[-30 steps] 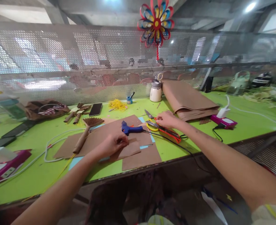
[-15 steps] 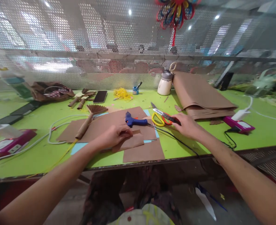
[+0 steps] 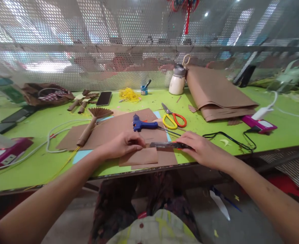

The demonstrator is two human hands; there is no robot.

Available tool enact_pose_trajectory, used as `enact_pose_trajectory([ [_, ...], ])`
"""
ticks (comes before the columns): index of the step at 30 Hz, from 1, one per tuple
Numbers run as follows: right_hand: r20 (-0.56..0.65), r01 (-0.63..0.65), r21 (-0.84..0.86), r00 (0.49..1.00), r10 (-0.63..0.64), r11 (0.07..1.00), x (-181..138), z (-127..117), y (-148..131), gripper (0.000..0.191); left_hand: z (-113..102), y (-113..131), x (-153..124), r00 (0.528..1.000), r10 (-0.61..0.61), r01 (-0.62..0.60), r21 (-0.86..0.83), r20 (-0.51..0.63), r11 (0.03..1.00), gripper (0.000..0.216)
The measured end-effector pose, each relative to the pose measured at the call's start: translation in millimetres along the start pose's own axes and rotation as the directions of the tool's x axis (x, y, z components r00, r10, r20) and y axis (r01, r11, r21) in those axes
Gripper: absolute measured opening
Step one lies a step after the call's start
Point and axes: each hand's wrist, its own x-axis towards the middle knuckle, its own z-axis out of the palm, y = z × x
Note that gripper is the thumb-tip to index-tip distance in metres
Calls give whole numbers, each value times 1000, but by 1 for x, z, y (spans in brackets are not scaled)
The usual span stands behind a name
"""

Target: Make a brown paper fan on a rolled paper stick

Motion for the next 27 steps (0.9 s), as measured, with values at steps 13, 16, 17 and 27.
enact_pose_trajectory([
  [13, 95, -9, -14, 995, 11, 1000, -25, 6, -27, 36, 16, -2, 2, 990, 140, -139, 266, 15, 954, 25],
  [16, 82, 14, -36, 997, -11, 999, -24, 9, -27, 34, 20, 0, 0, 981, 186, -190, 358, 47, 914, 31],
  [17, 77, 21, -45, 997, -18, 999, -23, 10, -27, 33, 20, 1, 0, 979, 196, -204, 383, 60, 901, 32],
  [27, 31, 80, -94, 997, -77, 992, -24, 16, -22, 30, 18, 2, 0, 969, 224, -247, 480, 107, 841, 37],
])
